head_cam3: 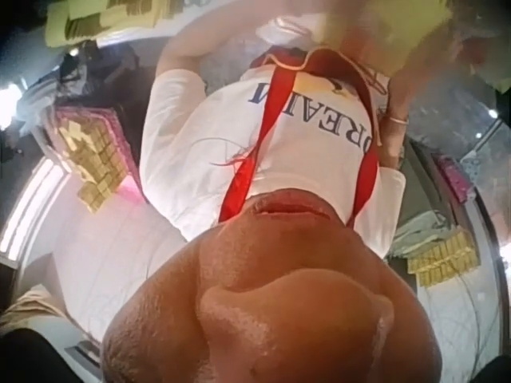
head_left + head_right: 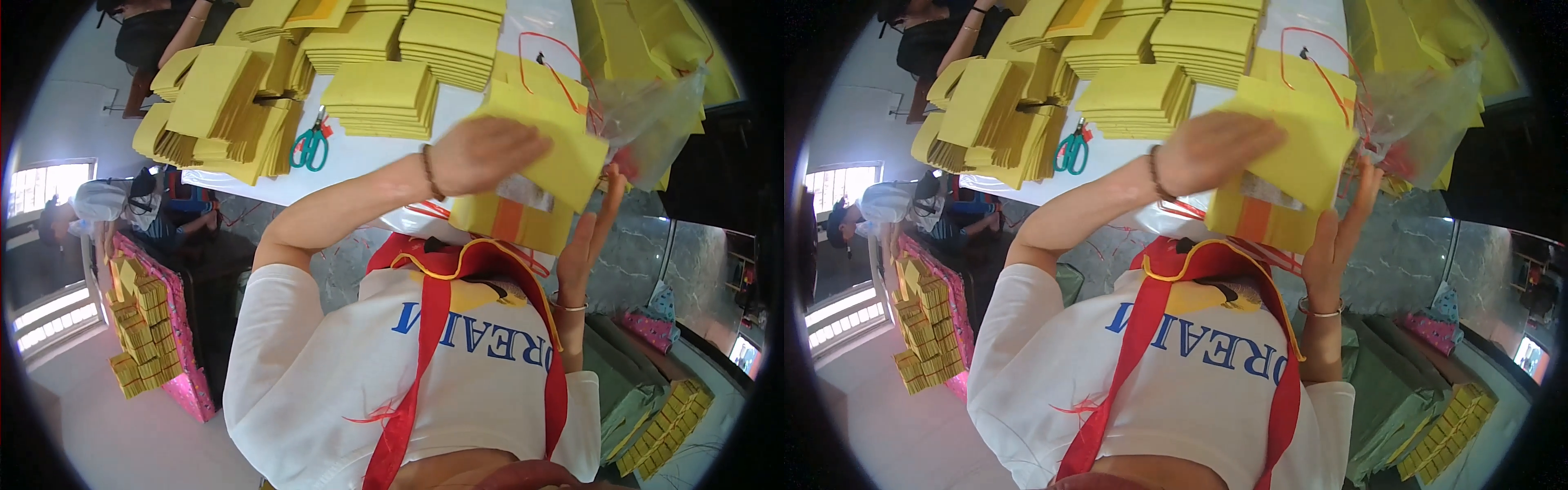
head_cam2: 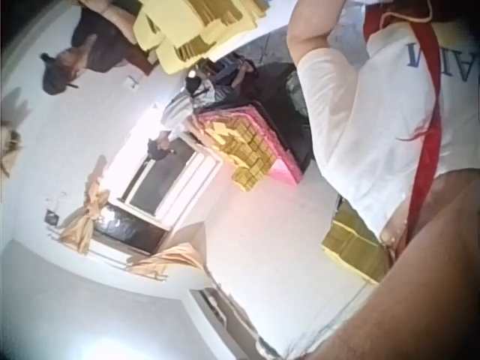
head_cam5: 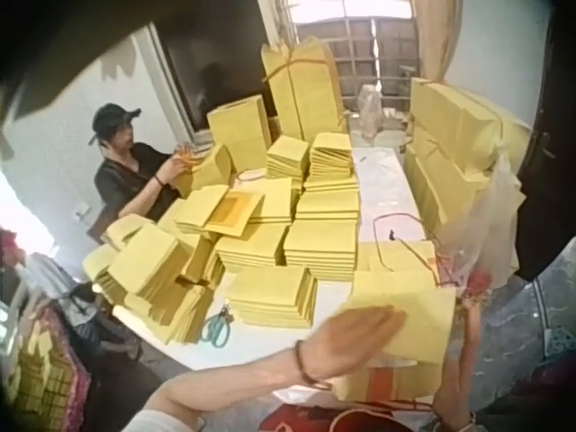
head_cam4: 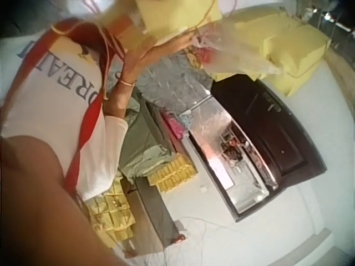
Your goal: Folding and stacking sheets of yellow joss paper at a workbench.
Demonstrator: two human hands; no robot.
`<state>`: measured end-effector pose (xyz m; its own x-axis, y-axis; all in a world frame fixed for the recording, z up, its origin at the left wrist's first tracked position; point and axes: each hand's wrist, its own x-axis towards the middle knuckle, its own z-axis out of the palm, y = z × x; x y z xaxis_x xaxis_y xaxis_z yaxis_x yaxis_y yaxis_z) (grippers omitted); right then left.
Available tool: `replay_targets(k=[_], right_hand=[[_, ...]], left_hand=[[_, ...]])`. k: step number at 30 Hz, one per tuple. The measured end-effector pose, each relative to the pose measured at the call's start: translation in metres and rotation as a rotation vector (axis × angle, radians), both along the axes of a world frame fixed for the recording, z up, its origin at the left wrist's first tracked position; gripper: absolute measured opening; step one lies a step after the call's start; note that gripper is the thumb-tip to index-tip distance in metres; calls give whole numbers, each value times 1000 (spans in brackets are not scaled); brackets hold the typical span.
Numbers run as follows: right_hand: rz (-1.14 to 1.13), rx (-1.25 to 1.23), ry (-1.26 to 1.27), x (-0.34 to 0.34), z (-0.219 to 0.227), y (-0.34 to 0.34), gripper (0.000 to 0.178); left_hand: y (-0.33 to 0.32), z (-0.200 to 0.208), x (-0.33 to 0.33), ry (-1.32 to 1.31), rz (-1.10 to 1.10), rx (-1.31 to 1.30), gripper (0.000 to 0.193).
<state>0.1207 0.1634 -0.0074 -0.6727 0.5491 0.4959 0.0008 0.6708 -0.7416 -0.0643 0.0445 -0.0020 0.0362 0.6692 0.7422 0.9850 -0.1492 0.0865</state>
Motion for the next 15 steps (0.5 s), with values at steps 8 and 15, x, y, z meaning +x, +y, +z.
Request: replay_targets(k=[8, 15], right_hand=[[190, -95, -130, -60, 15, -53, 54], [173, -678, -118, -135, -31, -115, 59]], left_hand=[[-112, -29, -137, 39, 328, -191, 53], [-114, -85, -157, 71, 302, -421, 42]])
